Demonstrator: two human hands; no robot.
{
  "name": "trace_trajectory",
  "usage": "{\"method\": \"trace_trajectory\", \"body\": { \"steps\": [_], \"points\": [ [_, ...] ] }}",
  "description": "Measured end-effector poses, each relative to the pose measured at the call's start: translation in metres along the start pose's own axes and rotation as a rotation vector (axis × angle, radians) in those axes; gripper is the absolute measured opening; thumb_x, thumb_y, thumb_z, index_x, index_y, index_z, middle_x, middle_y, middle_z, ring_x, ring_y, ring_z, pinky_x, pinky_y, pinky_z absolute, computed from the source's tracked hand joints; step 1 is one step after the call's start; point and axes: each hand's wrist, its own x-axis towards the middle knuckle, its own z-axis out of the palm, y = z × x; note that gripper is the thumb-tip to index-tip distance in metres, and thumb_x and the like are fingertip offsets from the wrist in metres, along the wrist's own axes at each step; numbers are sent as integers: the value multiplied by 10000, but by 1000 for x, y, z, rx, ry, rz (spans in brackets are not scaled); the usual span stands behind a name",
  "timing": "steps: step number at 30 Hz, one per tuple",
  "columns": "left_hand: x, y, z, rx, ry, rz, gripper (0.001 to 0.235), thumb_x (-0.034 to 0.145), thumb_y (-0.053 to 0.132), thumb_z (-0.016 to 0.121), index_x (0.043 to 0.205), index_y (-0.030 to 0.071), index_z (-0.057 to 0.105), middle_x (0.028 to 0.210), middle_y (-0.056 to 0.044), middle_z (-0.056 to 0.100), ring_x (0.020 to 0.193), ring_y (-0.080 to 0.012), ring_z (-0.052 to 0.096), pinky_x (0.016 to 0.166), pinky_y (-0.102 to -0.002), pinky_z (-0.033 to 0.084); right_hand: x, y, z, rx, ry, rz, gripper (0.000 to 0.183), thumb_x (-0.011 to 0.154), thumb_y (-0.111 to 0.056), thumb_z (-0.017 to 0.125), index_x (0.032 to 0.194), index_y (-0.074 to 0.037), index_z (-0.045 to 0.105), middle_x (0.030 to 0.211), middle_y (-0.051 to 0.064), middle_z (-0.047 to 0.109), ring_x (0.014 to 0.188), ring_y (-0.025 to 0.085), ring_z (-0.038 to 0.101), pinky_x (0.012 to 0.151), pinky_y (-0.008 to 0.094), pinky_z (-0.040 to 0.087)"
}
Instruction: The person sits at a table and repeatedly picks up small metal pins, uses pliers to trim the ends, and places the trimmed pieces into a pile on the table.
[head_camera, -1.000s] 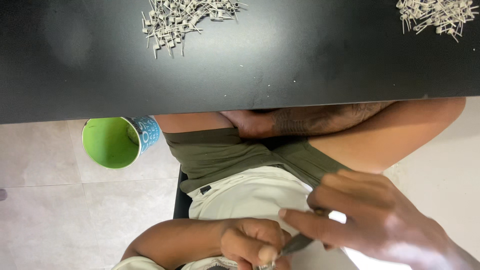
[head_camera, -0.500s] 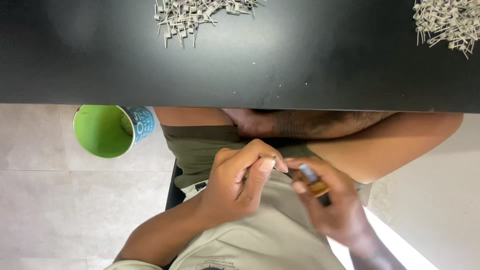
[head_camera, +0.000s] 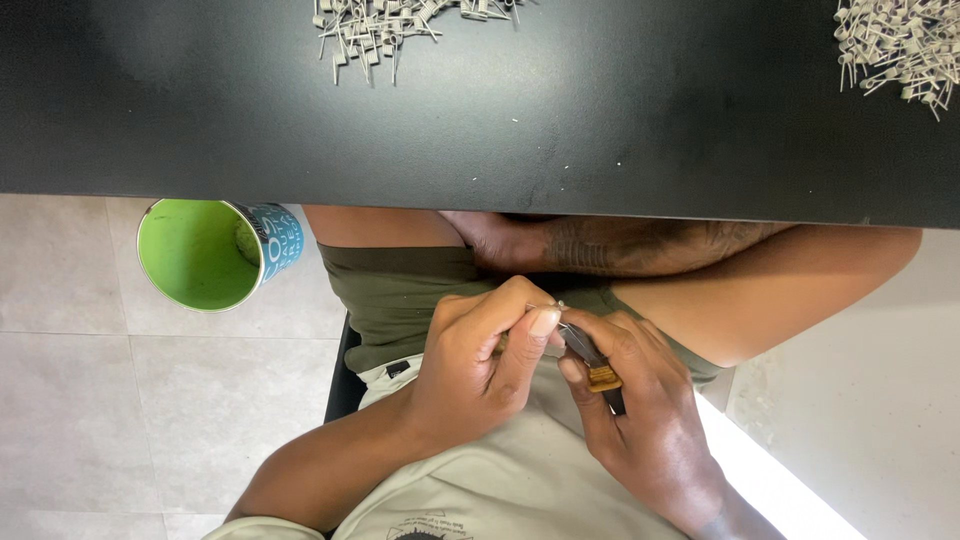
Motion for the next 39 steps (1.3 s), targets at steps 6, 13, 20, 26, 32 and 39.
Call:
{"method": "trace_trajectory", "body": {
  "steps": [6,13,20,26,32,39],
  "points": [
    [-3,-1,-1,-60,-1,-176,335,1052,344,485,849,108,608,750,38,619,641,-83,538,604,-250,417,-4,6,3,40,19,92,304,991,-256,584,1194,-39,650,1002,75,722,828,216,684,725,313,521],
    [4,3,-13,-398,-151,-447,393,1036,414,501,800,111,584,667,27,487,623,-58,425,593,-226,333,6,22,-10,65,-9,-60,264,988,-220,601,1171,-48,681,884,48,703,646,178,590,602,283,460],
    [5,-8,-12,-848,-313,-748,432,1021,442,520,787,85,592,646,-7,463,530,-53,317,462,-206,197,11,39,-25,26,-107,-163,217,941,-82,660,1155,-80,693,758,22,599,541,157,449,531,273,398],
    [9,-8,-9,-1035,-365,-897,460,1018,432,522,751,68,607,564,-8,375,468,-43,258,359,-190,92,14,44,-32,-45,-177,-177,223,943,-70,666,1159,-122,690,718,15,553,562,180,456,553,301,399],
    [8,-17,-1,-1193,-377,-977,485,1004,390,549,682,28,560,449,-32,349,367,-45,178,308,-194,111,16,41,-33,-89,-164,-196,198,941,-53,676,1128,-118,696,760,11,613,585,170,517,580,299,444],
    [8,-5,2,-593,-163,-604,380,1048,358,485,784,94,557,510,-5,451,470,-72,385,496,-244,307,15,17,-34,-233,-108,-127,167,988,-88,613,1130,-118,694,767,-22,599,581,159,490,551,307,427]
  ]
}}
